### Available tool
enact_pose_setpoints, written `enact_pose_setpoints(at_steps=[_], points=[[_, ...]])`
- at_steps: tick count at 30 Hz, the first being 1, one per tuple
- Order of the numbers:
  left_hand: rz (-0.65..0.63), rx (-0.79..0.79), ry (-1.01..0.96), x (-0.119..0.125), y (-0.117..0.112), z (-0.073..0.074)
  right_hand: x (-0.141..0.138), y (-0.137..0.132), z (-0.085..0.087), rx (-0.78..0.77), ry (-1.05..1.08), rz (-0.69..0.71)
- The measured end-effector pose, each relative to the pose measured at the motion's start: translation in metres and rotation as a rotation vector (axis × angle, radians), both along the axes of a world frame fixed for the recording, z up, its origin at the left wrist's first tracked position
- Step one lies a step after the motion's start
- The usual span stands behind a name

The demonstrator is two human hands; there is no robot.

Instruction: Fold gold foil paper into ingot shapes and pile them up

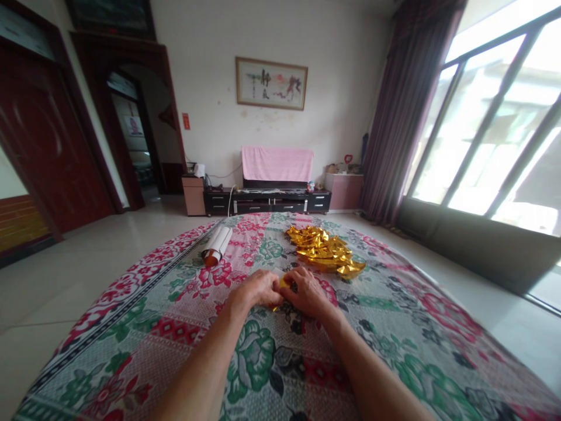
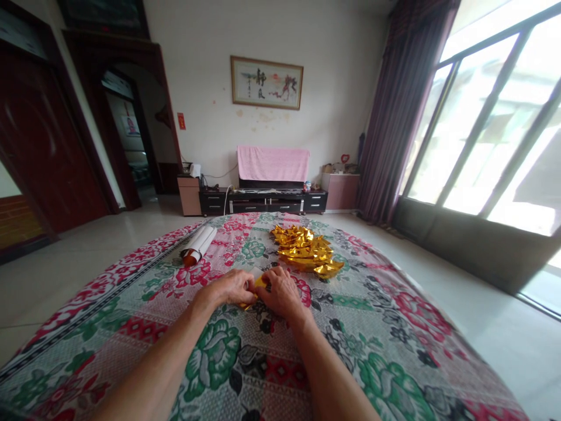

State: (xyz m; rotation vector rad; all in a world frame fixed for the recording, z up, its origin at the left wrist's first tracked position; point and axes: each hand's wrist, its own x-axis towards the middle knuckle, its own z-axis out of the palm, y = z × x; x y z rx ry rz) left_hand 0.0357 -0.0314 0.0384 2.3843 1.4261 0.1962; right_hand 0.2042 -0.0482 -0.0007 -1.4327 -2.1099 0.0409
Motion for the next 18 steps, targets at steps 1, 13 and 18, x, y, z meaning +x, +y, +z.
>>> enact_pose_setpoints(at_steps=[1, 13, 18], points=[[-0.007, -0.022, 0.007, -0.001, 0.000, 0.001, 0.000, -0.001, 0.001, -0.010, 0.000, 0.003], [-0.059, -0.117, 0.049, -0.006, -0.002, 0.009, 0.006, 0.007, 0.000, -0.022, 0.051, 0.068], [-0.063, -0.132, 0.065, -0.005, -0.004, 0.013, 0.007, 0.011, 0.000, -0.030, 0.072, 0.049]])
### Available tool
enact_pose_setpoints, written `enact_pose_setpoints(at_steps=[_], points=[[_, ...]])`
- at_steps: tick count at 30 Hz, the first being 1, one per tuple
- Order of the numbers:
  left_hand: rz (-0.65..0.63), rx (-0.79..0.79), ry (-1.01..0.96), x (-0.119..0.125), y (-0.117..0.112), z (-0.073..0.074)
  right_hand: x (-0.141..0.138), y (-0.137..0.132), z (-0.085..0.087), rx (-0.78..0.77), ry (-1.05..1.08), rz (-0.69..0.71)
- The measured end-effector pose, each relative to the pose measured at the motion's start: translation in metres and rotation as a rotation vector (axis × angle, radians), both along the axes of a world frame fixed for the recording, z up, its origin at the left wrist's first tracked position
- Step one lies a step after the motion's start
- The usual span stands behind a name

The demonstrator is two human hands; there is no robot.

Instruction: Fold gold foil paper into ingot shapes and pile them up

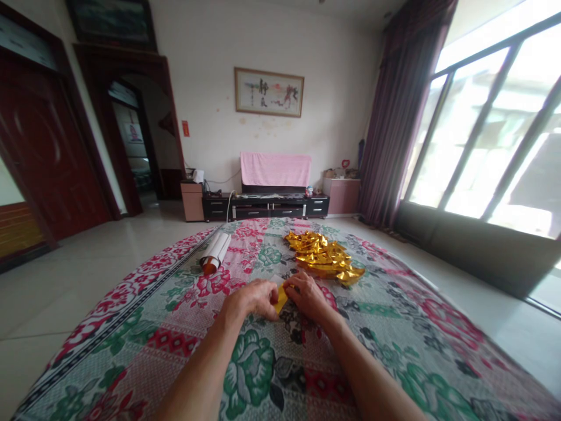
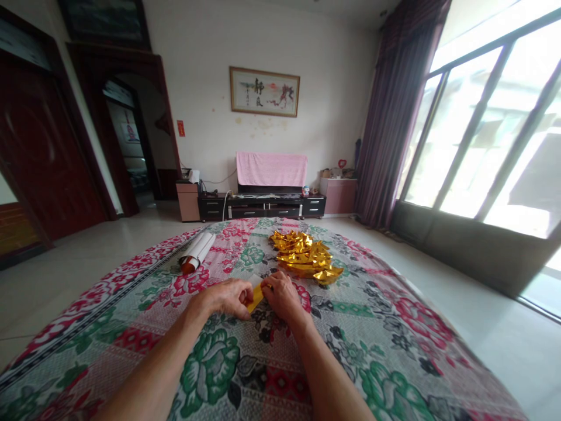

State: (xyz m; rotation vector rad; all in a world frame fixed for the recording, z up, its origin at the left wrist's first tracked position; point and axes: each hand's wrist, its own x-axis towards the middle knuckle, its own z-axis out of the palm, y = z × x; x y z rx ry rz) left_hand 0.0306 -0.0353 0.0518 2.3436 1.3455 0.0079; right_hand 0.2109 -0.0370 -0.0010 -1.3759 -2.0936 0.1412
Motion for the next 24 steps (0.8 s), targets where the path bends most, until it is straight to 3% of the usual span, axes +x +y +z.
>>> enact_pose_setpoints(at_steps=[24], points=[[-0.015, -0.046, 0.001, -0.001, 0.001, 0.001, -0.015, 0.001, 0.003, -0.050, -0.001, -0.252]])
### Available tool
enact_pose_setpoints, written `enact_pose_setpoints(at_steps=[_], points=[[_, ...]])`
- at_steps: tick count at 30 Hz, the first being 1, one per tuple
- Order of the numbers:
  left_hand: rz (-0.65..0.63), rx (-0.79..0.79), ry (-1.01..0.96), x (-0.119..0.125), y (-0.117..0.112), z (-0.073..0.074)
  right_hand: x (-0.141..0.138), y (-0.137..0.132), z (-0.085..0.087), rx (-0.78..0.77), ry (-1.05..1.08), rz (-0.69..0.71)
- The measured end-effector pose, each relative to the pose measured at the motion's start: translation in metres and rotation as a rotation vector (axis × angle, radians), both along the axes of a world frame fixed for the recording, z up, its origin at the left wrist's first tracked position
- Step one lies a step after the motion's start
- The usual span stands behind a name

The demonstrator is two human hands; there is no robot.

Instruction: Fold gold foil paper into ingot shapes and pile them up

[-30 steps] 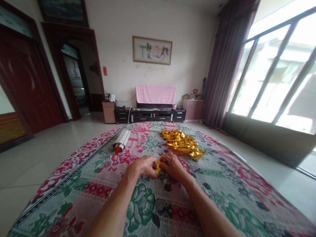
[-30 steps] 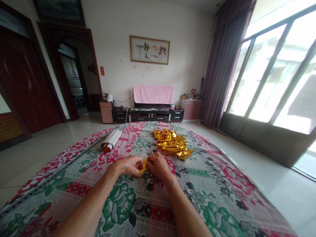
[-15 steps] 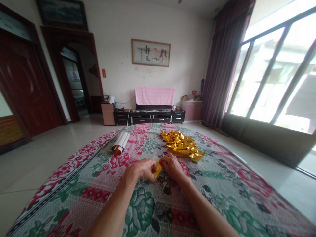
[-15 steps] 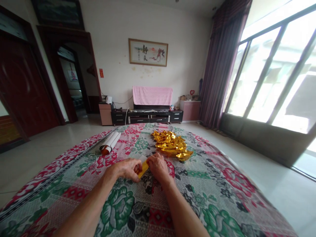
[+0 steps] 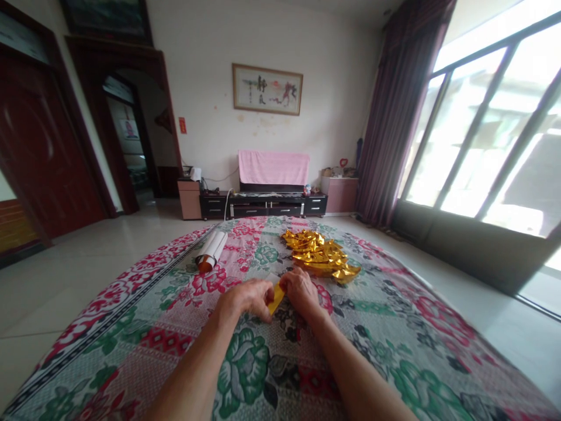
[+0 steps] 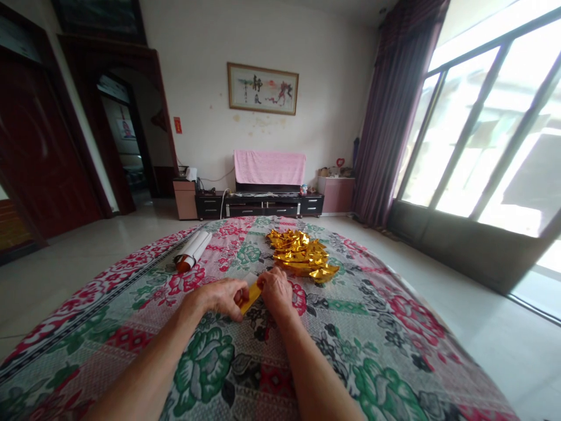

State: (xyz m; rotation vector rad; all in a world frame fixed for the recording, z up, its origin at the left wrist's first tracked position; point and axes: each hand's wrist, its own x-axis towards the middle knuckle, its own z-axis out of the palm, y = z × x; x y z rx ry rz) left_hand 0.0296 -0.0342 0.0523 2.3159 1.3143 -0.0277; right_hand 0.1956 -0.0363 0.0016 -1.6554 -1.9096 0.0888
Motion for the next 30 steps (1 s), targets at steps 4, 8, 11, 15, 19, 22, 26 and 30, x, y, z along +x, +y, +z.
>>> enact_pose_setpoints(at_steps=[4, 8, 11, 15, 19, 22, 26, 30], points=[[-0.008, -0.018, -0.007, -0.0011, 0.0006, 0.0000, 0.0013, 0.0009, -0.0036, 0.016, -0.008, 0.005], [-0.006, -0.026, -0.001, -0.0011, 0.0003, 0.0011, 0.0008, -0.0016, -0.0028, 0.051, 0.003, 0.006], [-0.005, -0.030, -0.004, -0.0007, -0.0007, 0.0028, -0.0006, -0.0038, -0.0011, 0.087, 0.039, -0.012], [-0.018, 0.002, -0.009, -0.0002, -0.0016, 0.0043, -0.0022, -0.0043, -0.0020, 0.109, 0.041, -0.033], [0.001, 0.056, -0.039, 0.0017, -0.0002, 0.0021, -0.0023, -0.0040, -0.0043, 0.120, 0.013, -0.025], [0.048, 0.142, -0.067, 0.0043, 0.0017, -0.0011, -0.0012, -0.0046, -0.0040, 0.125, 0.031, -0.035], [0.056, 0.265, -0.108, 0.0065, 0.0020, -0.0040, -0.0008, -0.0034, -0.0021, 0.182, 0.033, 0.046], [-0.037, 0.245, -0.134, 0.0062, 0.0016, -0.0056, -0.0033, 0.0025, -0.0003, 0.248, 0.041, 0.258]])
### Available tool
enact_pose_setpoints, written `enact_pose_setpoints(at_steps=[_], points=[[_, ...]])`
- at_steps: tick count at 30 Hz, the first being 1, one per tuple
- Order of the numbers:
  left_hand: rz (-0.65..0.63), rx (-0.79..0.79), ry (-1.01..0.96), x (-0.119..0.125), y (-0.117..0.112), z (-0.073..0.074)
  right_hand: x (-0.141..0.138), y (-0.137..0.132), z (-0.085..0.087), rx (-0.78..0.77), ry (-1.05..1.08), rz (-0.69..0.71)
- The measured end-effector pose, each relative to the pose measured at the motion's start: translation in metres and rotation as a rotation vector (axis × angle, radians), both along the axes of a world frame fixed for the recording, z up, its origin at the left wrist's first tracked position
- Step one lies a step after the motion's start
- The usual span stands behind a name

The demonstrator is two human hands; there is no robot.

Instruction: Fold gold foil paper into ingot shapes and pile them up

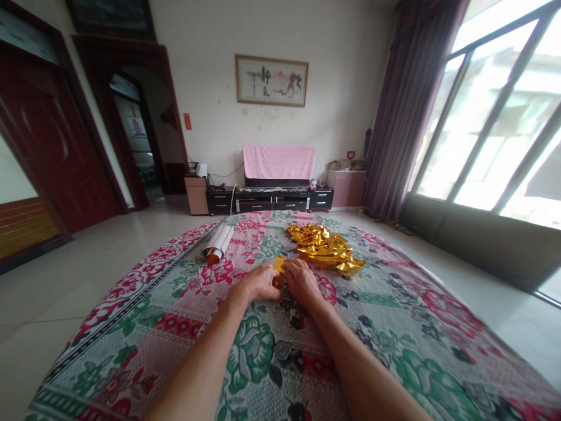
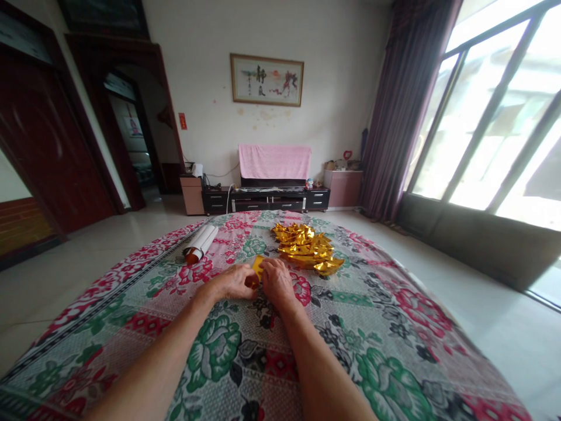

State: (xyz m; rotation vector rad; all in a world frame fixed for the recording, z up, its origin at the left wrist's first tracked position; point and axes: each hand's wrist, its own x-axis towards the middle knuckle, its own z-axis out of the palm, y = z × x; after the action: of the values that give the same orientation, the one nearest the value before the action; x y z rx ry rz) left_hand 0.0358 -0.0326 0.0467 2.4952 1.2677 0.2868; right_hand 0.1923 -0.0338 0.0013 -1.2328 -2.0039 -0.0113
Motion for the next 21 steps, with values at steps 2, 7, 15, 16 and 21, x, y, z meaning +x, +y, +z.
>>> enact_pose_setpoints(at_steps=[2, 7, 15, 16, 21], points=[[-0.036, -0.033, -0.015, -0.001, 0.001, -0.002, -0.002, 0.004, 0.000, 0.017, -0.005, 0.074], [0.121, -0.064, -0.134, -0.009, 0.017, -0.007, -0.004, 0.008, -0.003, -0.057, -0.112, 0.078], [0.584, 0.079, 0.060, -0.012, 0.056, -0.012, -0.005, 0.008, -0.005, -0.089, -0.108, 0.020], [0.590, 0.071, 0.057, -0.010, 0.059, -0.013, -0.005, 0.008, -0.005, -0.089, -0.103, 0.018], [0.599, 0.034, 0.014, -0.005, 0.064, -0.017, -0.005, 0.008, -0.005, -0.075, -0.086, 0.035]])
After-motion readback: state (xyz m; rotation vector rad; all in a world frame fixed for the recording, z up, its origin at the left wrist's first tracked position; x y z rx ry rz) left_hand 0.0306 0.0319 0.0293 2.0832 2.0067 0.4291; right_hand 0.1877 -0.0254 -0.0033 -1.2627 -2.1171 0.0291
